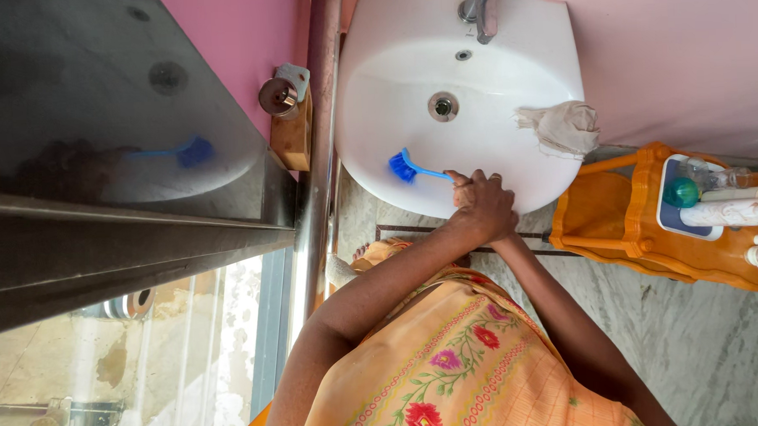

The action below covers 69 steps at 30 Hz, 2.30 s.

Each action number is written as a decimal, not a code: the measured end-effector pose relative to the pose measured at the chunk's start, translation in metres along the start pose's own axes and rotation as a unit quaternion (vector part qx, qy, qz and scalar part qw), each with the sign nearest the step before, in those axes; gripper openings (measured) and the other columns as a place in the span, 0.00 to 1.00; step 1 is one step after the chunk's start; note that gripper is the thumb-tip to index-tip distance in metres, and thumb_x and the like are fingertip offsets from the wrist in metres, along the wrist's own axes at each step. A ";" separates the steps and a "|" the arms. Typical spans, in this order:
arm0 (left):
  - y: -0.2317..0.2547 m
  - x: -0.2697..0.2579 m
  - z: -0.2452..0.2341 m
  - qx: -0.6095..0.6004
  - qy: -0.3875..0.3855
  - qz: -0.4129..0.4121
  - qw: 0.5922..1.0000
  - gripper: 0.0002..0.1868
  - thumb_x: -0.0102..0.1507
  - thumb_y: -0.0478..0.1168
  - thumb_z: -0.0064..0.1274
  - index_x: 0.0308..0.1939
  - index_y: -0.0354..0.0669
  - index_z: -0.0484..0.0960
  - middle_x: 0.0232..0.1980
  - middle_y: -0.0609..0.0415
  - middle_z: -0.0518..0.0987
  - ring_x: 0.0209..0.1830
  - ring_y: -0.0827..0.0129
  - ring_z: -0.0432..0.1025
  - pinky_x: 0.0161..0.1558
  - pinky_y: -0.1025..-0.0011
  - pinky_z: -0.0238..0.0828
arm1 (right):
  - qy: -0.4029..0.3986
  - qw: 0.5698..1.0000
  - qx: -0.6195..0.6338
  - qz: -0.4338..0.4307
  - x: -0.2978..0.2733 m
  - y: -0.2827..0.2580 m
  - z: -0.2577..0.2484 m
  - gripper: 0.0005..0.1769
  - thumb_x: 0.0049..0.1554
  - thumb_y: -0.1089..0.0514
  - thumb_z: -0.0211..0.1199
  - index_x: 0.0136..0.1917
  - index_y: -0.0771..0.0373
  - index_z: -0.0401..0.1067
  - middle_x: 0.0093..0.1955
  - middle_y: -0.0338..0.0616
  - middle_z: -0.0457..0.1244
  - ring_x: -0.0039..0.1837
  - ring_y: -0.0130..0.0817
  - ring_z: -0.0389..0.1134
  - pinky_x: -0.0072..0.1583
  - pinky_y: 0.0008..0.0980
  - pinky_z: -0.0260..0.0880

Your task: The person cleans the tap and the sink basin using a brush and a cloth by hand.

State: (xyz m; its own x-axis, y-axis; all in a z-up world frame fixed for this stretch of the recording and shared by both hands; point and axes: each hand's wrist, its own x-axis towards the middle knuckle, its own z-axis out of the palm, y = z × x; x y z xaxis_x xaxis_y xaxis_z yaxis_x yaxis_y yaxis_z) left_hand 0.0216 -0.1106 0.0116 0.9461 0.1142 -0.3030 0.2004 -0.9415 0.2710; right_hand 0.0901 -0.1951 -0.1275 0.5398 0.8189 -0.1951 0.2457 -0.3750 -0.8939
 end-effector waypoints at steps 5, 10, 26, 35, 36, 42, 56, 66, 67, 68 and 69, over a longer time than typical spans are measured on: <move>0.015 0.008 0.015 -0.232 0.148 0.135 0.952 0.22 0.62 0.57 0.51 0.57 0.59 0.79 0.61 0.47 0.72 0.64 0.46 0.65 0.57 0.35 0.68 | 0.085 0.995 0.041 0.036 -0.017 -0.009 -0.043 0.31 0.70 0.58 0.39 0.84 0.59 0.42 0.59 0.48 0.57 0.55 0.34 0.65 0.53 0.37 0.74; 0.016 0.018 0.021 -0.179 0.128 0.155 0.963 0.23 0.61 0.59 0.54 0.55 0.57 0.82 0.61 0.49 0.73 0.65 0.49 0.64 0.62 0.36 0.65 | 0.074 0.996 0.023 0.047 -0.018 -0.001 -0.040 0.31 0.70 0.58 0.38 0.84 0.59 0.41 0.58 0.47 0.57 0.54 0.33 0.66 0.53 0.36 0.74; -0.003 -0.021 -0.009 -0.106 0.100 0.095 0.985 0.23 0.59 0.59 0.55 0.53 0.56 0.83 0.59 0.49 0.72 0.62 0.44 0.64 0.67 0.21 0.41 | 0.040 0.986 -0.152 -0.052 -0.022 0.008 -0.008 0.32 0.69 0.60 0.46 0.84 0.63 0.45 0.61 0.48 0.59 0.57 0.30 0.63 0.58 0.31 0.68; -0.026 0.002 0.008 -0.113 0.103 0.060 0.986 0.19 0.61 0.56 0.54 0.50 0.52 0.86 0.58 0.48 0.74 0.63 0.49 0.65 0.67 0.31 0.55 | 0.045 0.940 -0.304 -0.148 0.003 -0.016 -0.002 0.39 0.61 0.56 0.57 0.80 0.66 0.46 0.59 0.51 0.58 0.58 0.37 0.61 0.60 0.35 0.65; -0.023 -0.005 0.003 -0.099 0.086 0.042 0.990 0.19 0.62 0.55 0.54 0.49 0.52 0.87 0.58 0.49 0.74 0.63 0.49 0.65 0.65 0.29 0.56 | 0.042 0.940 -0.298 -0.160 -0.002 -0.022 0.001 0.35 0.64 0.57 0.55 0.80 0.65 0.48 0.60 0.49 0.58 0.59 0.36 0.61 0.62 0.35 0.64; -0.012 -0.047 -0.030 -0.045 0.017 0.039 0.998 0.21 0.67 0.57 0.48 0.50 0.49 0.87 0.56 0.49 0.76 0.59 0.51 0.68 0.61 0.15 0.52 | 0.002 0.948 -0.318 -0.020 -0.029 -0.050 0.011 0.29 0.67 0.56 0.49 0.80 0.51 0.59 0.61 0.43 0.61 0.64 0.31 0.63 0.68 0.34 0.63; 0.010 -0.033 -0.003 -0.173 0.071 0.153 0.970 0.23 0.62 0.59 0.54 0.57 0.58 0.82 0.59 0.45 0.76 0.58 0.43 0.72 0.71 0.24 0.42 | -0.010 0.952 0.300 0.061 -0.067 0.035 -0.010 0.35 0.69 0.43 0.26 0.83 0.60 0.35 0.68 0.51 0.56 0.74 0.34 0.57 0.70 0.40 0.66; 0.011 -0.033 -0.003 -0.316 0.145 0.183 0.920 0.28 0.60 0.61 0.56 0.59 0.53 0.81 0.61 0.44 0.75 0.64 0.39 0.68 0.54 0.44 0.77 | 0.190 0.929 0.310 0.060 -0.074 0.041 -0.025 0.30 0.65 0.45 0.36 0.74 0.63 0.47 0.65 0.49 0.60 0.69 0.32 0.61 0.65 0.38 0.68; 0.013 -0.034 -0.004 -0.308 0.158 0.174 0.922 0.30 0.58 0.61 0.58 0.60 0.53 0.80 0.63 0.43 0.73 0.65 0.36 0.66 0.51 0.44 0.77 | 0.203 0.940 0.269 0.056 -0.077 0.042 -0.026 0.29 0.65 0.45 0.37 0.73 0.63 0.48 0.65 0.49 0.60 0.68 0.32 0.61 0.64 0.38 0.68; 0.014 -0.035 -0.006 -0.299 0.171 0.165 0.924 0.32 0.57 0.61 0.60 0.61 0.53 0.79 0.64 0.42 0.72 0.66 0.33 0.63 0.49 0.44 0.77 | 0.212 0.949 0.229 0.050 -0.077 0.042 -0.028 0.29 0.64 0.46 0.38 0.72 0.63 0.50 0.64 0.49 0.60 0.67 0.32 0.62 0.63 0.38 0.68; 0.013 -0.036 -0.006 -0.300 0.184 0.156 0.923 0.33 0.56 0.61 0.60 0.61 0.53 0.78 0.65 0.42 0.71 0.68 0.32 0.62 0.50 0.44 0.77 | 0.221 0.955 0.191 0.045 -0.077 0.041 -0.027 0.28 0.64 0.46 0.40 0.72 0.63 0.51 0.63 0.49 0.61 0.66 0.33 0.62 0.62 0.38 0.68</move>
State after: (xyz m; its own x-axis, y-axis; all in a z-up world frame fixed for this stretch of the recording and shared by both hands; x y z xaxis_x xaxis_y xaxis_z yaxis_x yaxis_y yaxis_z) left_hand -0.0082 -0.1254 0.0317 0.9816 0.0726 0.1765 -0.0954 -0.6141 0.7834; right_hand 0.0804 -0.2857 -0.1385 0.8524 0.4963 -0.1645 -0.0842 -0.1802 -0.9800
